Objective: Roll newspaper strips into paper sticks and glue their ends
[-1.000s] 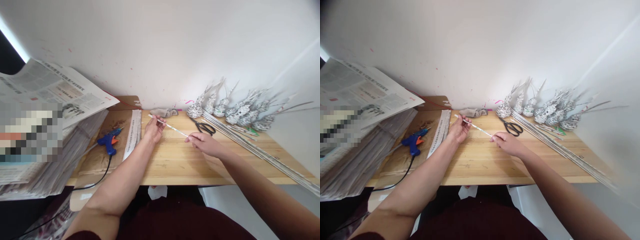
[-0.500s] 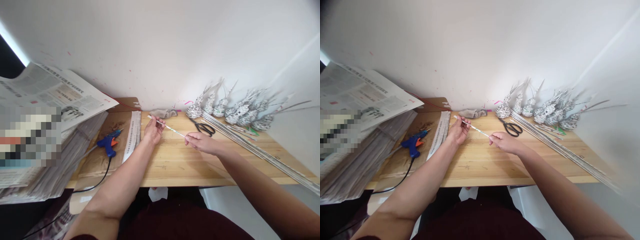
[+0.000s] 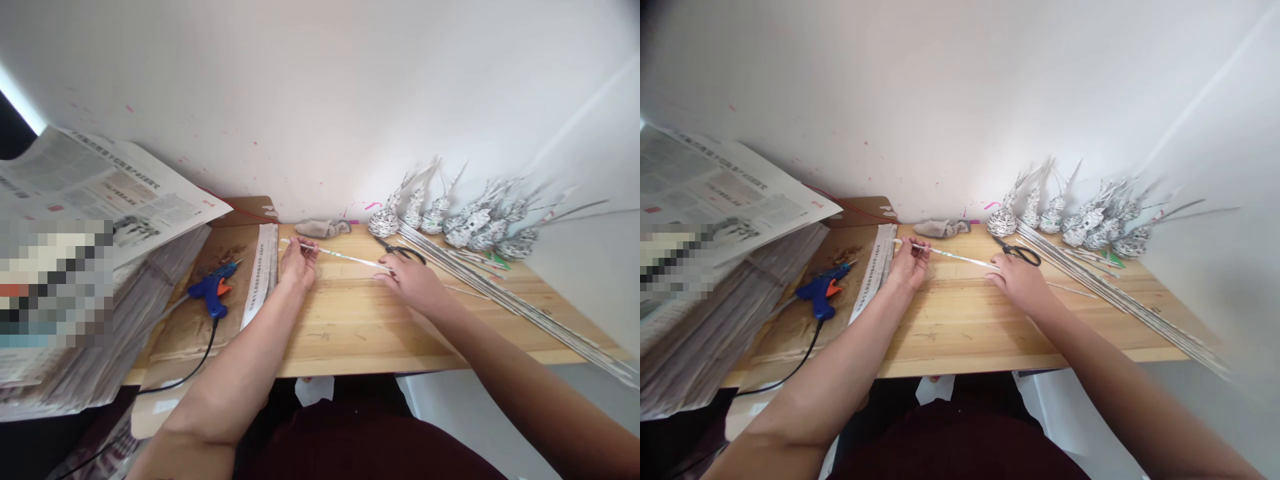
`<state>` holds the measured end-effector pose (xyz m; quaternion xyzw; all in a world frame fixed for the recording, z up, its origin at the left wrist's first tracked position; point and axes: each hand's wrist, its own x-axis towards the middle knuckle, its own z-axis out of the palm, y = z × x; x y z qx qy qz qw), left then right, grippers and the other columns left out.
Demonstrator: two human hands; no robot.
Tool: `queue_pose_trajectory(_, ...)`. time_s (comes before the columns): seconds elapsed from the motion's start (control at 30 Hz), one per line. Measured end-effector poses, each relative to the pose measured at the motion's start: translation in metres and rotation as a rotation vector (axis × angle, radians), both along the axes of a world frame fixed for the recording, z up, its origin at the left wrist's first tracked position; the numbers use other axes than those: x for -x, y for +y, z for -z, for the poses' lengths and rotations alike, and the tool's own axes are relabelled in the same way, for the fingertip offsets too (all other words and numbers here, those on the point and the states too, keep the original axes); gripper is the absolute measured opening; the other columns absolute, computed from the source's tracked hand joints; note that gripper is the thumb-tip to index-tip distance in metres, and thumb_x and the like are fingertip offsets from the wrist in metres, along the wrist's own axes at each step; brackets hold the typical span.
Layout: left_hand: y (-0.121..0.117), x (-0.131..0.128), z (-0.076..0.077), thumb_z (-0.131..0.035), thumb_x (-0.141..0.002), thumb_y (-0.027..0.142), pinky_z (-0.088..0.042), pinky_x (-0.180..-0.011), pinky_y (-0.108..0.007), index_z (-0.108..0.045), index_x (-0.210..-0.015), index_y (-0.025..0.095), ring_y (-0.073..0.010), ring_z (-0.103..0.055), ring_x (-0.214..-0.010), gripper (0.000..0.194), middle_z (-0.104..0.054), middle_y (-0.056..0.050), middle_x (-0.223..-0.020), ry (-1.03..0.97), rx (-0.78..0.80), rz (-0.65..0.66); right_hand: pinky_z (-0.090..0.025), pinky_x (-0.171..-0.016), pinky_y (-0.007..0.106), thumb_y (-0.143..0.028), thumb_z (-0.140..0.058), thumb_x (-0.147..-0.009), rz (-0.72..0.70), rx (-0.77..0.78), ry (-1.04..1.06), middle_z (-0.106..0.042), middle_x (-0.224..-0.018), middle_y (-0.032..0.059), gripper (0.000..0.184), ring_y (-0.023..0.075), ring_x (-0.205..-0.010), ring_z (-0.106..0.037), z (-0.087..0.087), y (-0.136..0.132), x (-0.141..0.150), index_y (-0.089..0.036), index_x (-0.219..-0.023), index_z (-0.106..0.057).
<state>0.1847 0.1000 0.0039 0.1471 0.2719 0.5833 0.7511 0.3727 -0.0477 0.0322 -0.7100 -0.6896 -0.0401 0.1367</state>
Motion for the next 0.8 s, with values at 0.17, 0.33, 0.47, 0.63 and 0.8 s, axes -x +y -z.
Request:
queue_pose_trajectory(0.17,0.004,0.000,0.003,-0.039,-0.092,0.031,-0.053,-0.061,-0.021,-0.052,-0.071,0.013,-0.0103,-0.061,-0.062,0.030,-0.056,-0.002,-0.060,0.011,0.020,0.006,-0.033,-0.065,0.028,-0.035,-0.031,-0.095,-0.012,-0.028,-0.093,-0.064,-0.086,0.0093,0.034,0.0201,-0.080,-0.058,0.011,0.001,0.011,-0.017,-0.095,-0.060)
queue_pose_trajectory(0.33,0.004,0.001,0.005,-0.039,-0.092,0.032,-0.052,-0.056,-0.018,-0.052,-0.072,0.013,-0.0103,-0.062,-0.063,0.030,-0.056,-0.002,-0.060,0.014,0.002,0.033,-0.035,-0.065,0.024,-0.032,-0.030,-0.095,-0.097,0.143,0.215,-0.066,-0.080,0.0034,0.037,0.0149,-0.074,-0.058,0.005,0.005,0.003,-0.019,-0.083,-0.062)
queue_pose_trajectory(0.47,0.003,0.000,0.004,-0.038,-0.092,0.032,-0.052,-0.055,-0.018,-0.052,-0.072,0.013,-0.0105,-0.062,-0.061,0.030,-0.056,-0.002,-0.060,0.016,0.016,0.037,-0.033,-0.061,0.025,-0.039,-0.040,-0.091,-0.047,0.111,0.201,-0.067,-0.081,0.0047,0.030,0.0156,-0.071,-0.058,0.001,0.014,0.014,-0.018,-0.089,-0.062)
queue_pose_trajectory(0.63,0.002,0.001,0.001,-0.037,-0.092,0.031,-0.051,-0.054,-0.018,-0.051,-0.071,0.014,-0.0109,-0.062,-0.060,0.031,-0.056,-0.002,-0.059,-0.004,0.029,0.022,-0.034,-0.065,0.026,-0.037,-0.038,-0.092,-0.069,-0.059,0.087,-0.066,-0.086,0.0075,0.030,0.0176,-0.078,-0.058,0.004,0.029,0.035,-0.017,-0.091,-0.061)
queue_pose_trajectory(0.8,0.002,0.001,0.001,-0.039,-0.092,0.032,-0.052,-0.056,-0.020,-0.052,-0.072,0.014,-0.0118,-0.063,-0.062,0.030,-0.056,-0.003,-0.060,-0.026,0.030,0.038,-0.034,-0.059,0.024,-0.039,-0.032,-0.093,-0.095,0.182,0.303,-0.066,-0.072,0.0024,0.041,0.0141,-0.063,-0.057,0.002,0.037,0.026,-0.020,-0.077,-0.065)
